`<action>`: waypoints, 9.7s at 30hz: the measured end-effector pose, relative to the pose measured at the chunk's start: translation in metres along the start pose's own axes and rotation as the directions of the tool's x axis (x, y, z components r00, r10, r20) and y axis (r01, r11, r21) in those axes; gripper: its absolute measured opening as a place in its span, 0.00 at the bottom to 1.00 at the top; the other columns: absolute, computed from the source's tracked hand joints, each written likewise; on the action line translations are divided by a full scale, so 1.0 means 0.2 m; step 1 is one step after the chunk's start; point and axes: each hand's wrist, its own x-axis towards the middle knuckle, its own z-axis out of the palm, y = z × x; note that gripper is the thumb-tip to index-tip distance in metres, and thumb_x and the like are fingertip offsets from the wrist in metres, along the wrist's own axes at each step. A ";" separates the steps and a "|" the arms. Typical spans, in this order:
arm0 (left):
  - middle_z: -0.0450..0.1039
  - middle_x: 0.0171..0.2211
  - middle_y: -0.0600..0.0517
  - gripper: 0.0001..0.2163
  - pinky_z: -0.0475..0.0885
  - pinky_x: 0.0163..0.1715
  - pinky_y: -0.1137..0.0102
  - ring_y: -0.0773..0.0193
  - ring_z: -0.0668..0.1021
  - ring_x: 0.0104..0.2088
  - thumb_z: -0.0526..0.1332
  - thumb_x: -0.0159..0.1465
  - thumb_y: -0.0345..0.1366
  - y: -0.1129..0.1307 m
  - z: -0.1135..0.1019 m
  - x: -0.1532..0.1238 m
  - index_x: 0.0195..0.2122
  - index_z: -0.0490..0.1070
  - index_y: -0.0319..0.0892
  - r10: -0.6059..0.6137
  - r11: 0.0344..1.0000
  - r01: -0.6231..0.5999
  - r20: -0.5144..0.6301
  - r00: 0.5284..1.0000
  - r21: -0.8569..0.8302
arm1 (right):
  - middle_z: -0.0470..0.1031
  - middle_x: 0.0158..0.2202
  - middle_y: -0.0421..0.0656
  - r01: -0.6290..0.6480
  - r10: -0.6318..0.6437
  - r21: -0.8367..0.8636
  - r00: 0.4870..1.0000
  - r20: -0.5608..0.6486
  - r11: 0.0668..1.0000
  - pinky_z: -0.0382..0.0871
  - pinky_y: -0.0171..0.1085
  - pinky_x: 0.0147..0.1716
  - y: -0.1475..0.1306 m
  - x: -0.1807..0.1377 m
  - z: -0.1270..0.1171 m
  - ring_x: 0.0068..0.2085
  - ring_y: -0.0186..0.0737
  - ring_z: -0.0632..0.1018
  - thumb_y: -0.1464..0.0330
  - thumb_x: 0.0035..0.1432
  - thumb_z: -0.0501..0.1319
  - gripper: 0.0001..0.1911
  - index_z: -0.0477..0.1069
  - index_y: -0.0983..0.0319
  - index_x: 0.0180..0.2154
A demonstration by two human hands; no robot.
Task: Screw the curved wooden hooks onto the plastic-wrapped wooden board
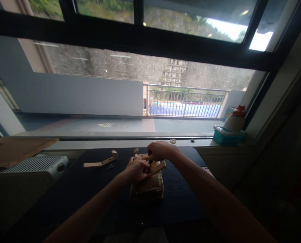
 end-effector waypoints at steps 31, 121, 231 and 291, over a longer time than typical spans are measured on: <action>0.75 0.33 0.48 0.09 0.61 0.45 0.55 0.49 0.70 0.45 0.57 0.53 0.40 0.00 0.01 0.02 0.26 0.75 0.45 -0.049 0.997 0.049 -0.009 0.999 0.051 | 0.75 0.37 0.51 -0.056 0.052 -0.044 0.994 -0.091 0.997 0.60 0.33 0.27 -0.11 0.03 0.06 0.35 0.40 0.74 0.66 0.58 0.53 0.13 0.70 0.67 0.40; 0.74 0.32 0.50 0.08 0.56 0.51 0.51 0.51 0.69 0.46 0.57 0.54 0.40 0.00 0.00 0.01 0.26 0.75 0.46 -0.015 1.000 0.015 0.011 1.000 -0.008 | 0.76 0.35 0.47 -0.021 0.019 -0.036 0.998 -0.065 0.999 0.58 0.32 0.27 -0.04 0.02 0.06 0.34 0.39 0.74 0.67 0.55 0.55 0.12 0.73 0.64 0.38; 0.75 0.33 0.49 0.07 0.57 0.49 0.51 0.49 0.70 0.46 0.59 0.54 0.39 -0.01 0.01 0.01 0.29 0.76 0.47 -0.009 0.999 0.009 -0.014 1.000 0.031 | 0.76 0.37 0.51 -0.119 0.113 -0.048 0.987 -0.113 0.992 0.61 0.34 0.29 -0.09 0.00 0.04 0.37 0.43 0.75 0.64 0.59 0.52 0.14 0.71 0.65 0.39; 0.77 0.34 0.52 0.07 0.56 0.51 0.50 0.50 0.69 0.47 0.58 0.54 0.39 -0.01 0.01 0.00 0.29 0.76 0.48 0.001 1.000 -0.001 -0.011 1.000 0.023 | 0.76 0.36 0.45 -0.048 0.040 -0.068 0.993 -0.113 0.997 0.59 0.33 0.28 -0.04 0.00 0.05 0.34 0.40 0.74 0.62 0.54 0.55 0.13 0.71 0.60 0.40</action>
